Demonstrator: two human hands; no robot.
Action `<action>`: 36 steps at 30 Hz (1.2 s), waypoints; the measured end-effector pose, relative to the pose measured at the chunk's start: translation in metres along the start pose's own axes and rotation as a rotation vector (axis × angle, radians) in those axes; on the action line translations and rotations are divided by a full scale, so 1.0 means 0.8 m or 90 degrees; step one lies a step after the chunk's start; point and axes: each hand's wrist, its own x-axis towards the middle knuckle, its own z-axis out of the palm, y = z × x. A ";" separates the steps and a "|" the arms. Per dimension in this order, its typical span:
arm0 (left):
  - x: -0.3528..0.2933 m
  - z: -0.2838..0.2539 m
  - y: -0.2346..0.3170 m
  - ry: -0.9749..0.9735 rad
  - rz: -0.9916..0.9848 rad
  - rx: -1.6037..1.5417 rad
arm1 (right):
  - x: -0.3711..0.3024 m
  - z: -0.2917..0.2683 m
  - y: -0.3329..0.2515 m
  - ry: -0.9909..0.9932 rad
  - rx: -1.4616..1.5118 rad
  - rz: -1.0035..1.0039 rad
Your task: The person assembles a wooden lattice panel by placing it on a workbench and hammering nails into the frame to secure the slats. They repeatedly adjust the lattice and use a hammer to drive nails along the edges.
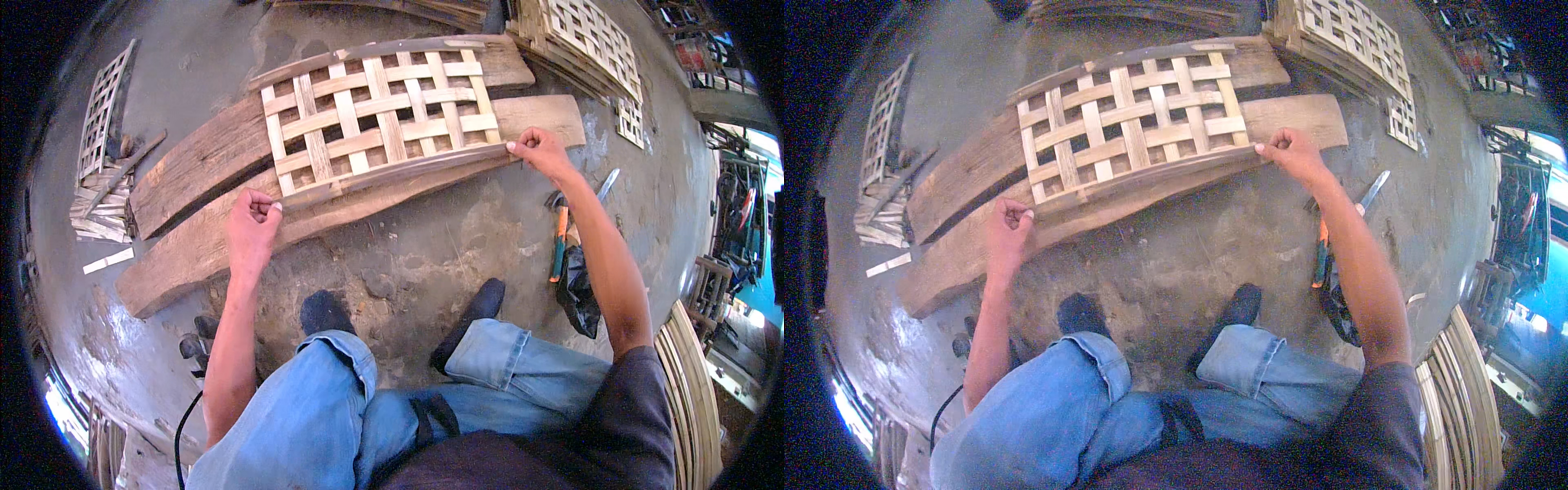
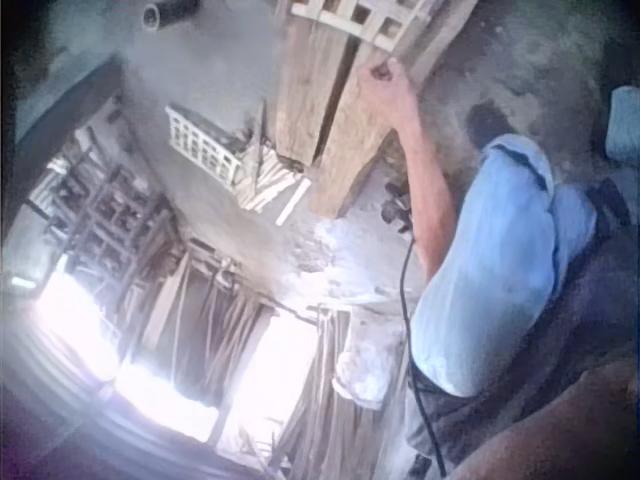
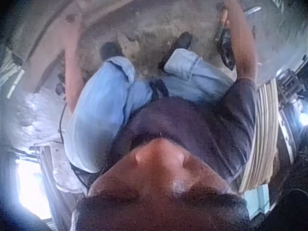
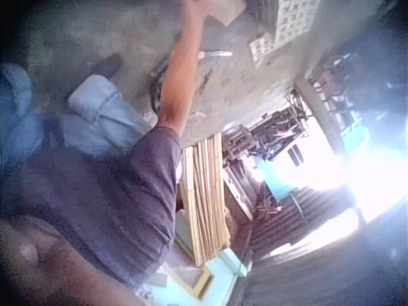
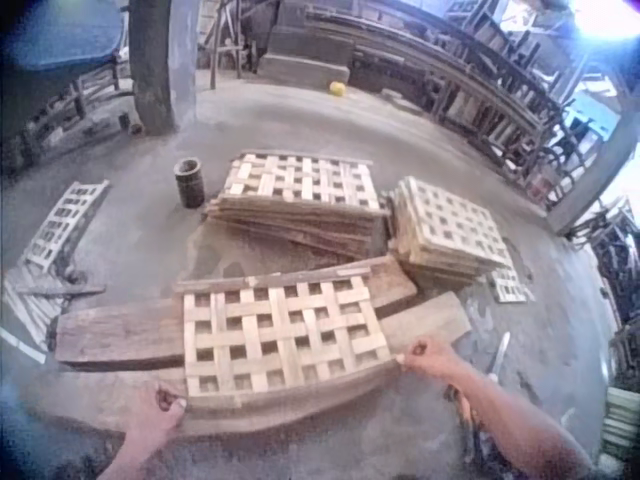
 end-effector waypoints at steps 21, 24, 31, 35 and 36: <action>-0.015 -0.011 -0.014 0.076 0.033 -0.046 | -0.159 0.033 -0.162 0.201 0.052 -0.374; -0.016 -0.010 -0.016 0.085 0.041 -0.091 | -0.286 0.037 -0.274 0.032 -0.453 -0.575; -0.021 -0.015 -0.020 0.120 0.170 -0.022 | -0.302 0.096 -0.323 0.049 0.312 -0.948; -0.023 -0.018 -0.025 0.120 0.172 -0.052 | -0.302 0.094 -0.329 0.002 0.298 -0.941; -0.022 -0.018 -0.024 0.118 0.175 -0.048 | -0.302 0.096 -0.331 -0.010 0.309 -0.930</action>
